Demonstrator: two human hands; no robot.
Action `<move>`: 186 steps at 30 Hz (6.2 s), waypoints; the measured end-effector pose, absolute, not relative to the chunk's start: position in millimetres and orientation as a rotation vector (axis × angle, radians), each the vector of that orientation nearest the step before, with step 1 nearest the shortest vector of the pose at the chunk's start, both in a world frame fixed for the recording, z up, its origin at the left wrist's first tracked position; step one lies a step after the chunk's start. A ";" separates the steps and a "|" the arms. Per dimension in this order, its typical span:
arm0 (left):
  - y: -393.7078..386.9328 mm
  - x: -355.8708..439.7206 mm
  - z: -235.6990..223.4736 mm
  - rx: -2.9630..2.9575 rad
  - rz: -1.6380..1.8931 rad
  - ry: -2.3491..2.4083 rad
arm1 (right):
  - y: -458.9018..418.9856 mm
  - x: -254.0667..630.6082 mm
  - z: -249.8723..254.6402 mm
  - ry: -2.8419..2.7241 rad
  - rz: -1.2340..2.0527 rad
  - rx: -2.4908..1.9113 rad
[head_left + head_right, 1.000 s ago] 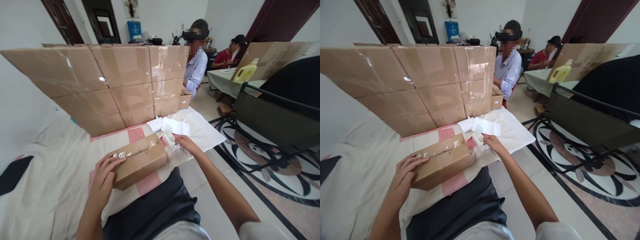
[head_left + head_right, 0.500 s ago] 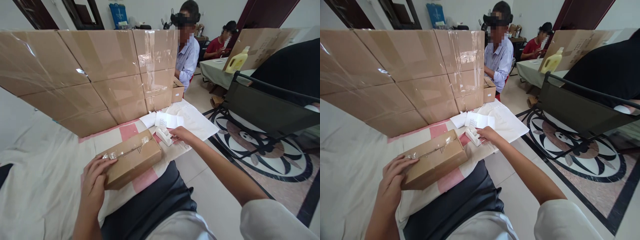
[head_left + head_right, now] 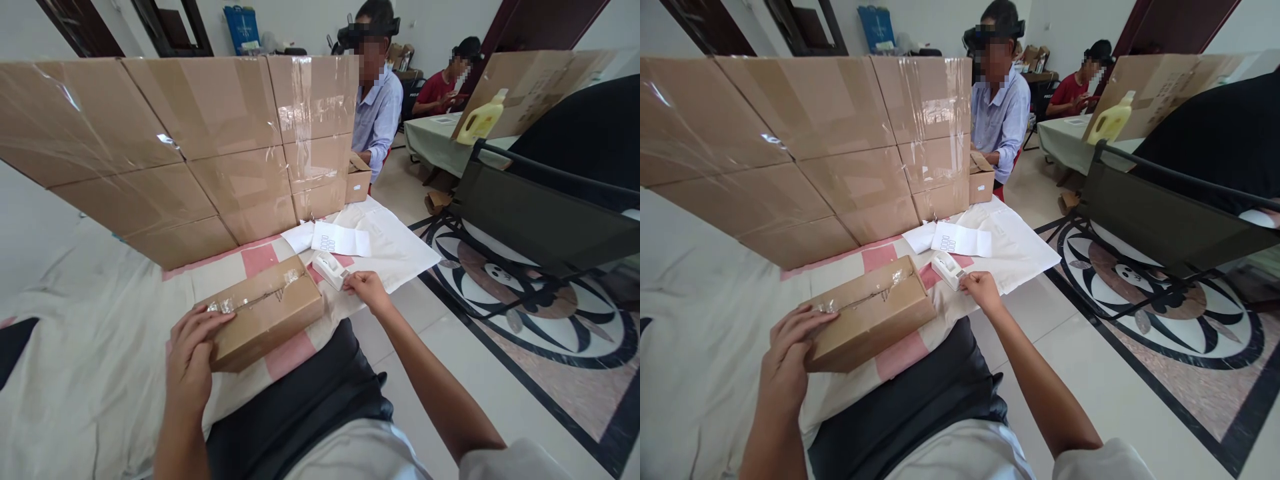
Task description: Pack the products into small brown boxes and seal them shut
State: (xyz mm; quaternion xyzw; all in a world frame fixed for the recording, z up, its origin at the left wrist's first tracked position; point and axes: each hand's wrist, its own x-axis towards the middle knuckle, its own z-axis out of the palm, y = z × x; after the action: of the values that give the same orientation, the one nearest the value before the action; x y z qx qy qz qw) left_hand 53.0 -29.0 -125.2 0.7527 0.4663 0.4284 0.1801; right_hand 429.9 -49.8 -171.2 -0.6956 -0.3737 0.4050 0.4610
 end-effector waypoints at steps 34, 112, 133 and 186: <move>-108.5 136.4 -48.6 2.617 1.245 1.099 | -123.7 315.3 -84.1 -1.533 0.346 -1.075; -106.7 178.8 -35.0 2.745 0.898 0.920 | -141.7 384.0 -24.2 -1.707 1.013 -0.983; -99.7 159.7 -42.5 2.846 1.466 0.960 | -145.3 376.9 -39.0 -1.554 1.051 -1.269; -71.3 129.1 -92.3 2.544 1.324 1.724 | -92.1 387.5 -101.4 -1.813 0.320 -1.131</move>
State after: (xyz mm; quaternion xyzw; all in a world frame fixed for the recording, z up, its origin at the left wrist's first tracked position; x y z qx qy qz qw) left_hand 129.1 -71.3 -92.3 0.7563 0.5125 0.3936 -0.1021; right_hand 387.5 -92.1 -101.4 -0.4616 -0.7402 0.1307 0.4711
